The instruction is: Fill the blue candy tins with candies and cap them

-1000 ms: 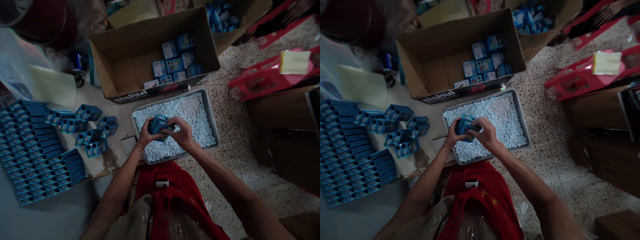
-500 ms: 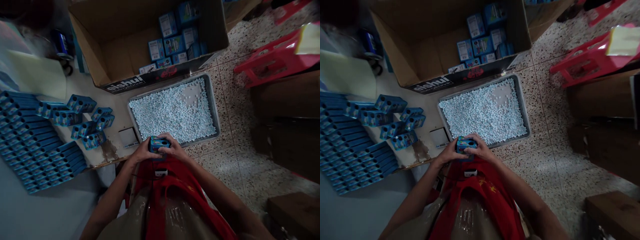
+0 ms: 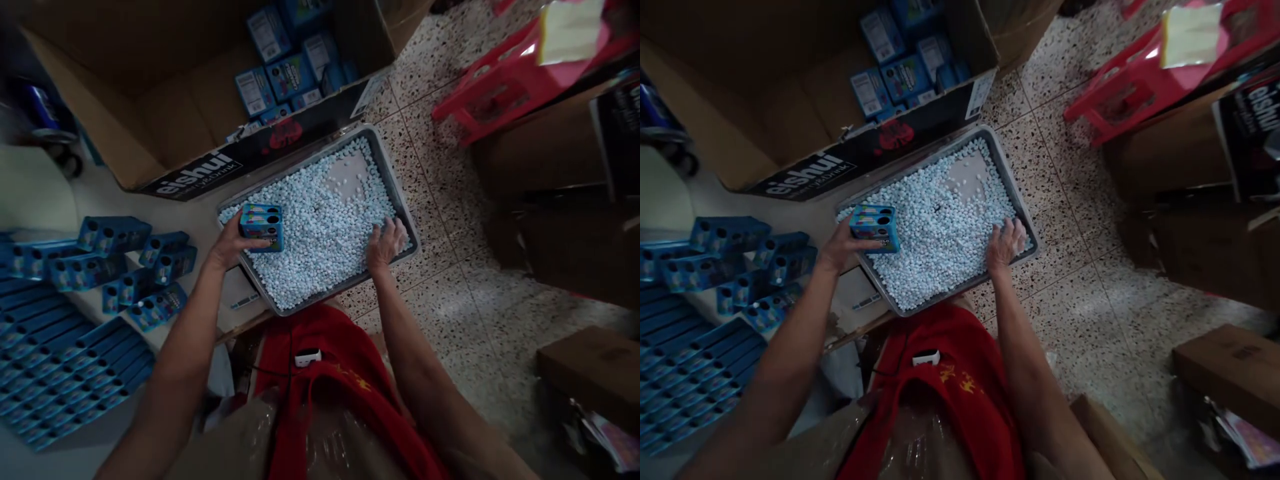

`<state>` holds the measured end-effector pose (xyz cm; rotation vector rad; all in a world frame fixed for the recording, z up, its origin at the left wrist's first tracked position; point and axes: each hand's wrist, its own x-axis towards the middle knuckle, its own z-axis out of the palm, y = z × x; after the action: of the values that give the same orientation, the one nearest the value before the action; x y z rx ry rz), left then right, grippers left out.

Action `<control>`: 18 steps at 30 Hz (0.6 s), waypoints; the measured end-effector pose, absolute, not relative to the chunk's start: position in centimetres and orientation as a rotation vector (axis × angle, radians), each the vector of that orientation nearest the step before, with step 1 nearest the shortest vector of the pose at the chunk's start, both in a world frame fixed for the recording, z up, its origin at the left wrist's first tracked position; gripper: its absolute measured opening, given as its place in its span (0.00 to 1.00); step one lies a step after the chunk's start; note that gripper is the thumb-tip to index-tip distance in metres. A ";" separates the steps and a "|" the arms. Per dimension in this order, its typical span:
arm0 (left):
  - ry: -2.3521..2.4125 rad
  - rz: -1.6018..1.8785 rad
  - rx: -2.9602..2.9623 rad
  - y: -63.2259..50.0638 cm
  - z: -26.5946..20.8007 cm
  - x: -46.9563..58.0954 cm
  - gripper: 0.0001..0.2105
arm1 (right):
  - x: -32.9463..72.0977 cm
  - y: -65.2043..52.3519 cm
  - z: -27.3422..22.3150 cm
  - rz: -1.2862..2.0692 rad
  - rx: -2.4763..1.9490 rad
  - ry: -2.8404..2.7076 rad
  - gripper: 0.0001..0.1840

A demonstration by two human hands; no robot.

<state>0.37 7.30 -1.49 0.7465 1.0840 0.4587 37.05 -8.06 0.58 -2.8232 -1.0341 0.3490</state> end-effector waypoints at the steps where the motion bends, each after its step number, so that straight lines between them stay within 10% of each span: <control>1: 1.046 0.421 0.801 8.5 -2.0 0.8 0.38 | 36.4 -7.9 0.1 0.314 -2.845 -0.968 0.27; 18: 0.770 0.404 0.480 2.8 -4.9 7.6 0.56 | 24.6 -4.1 -3.4 0.753 -2.348 -0.868 0.27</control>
<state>7.64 2.83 -4.92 0.4803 0.7696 0.4040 24.62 -4.07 -3.37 -2.3477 -0.8678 0.7526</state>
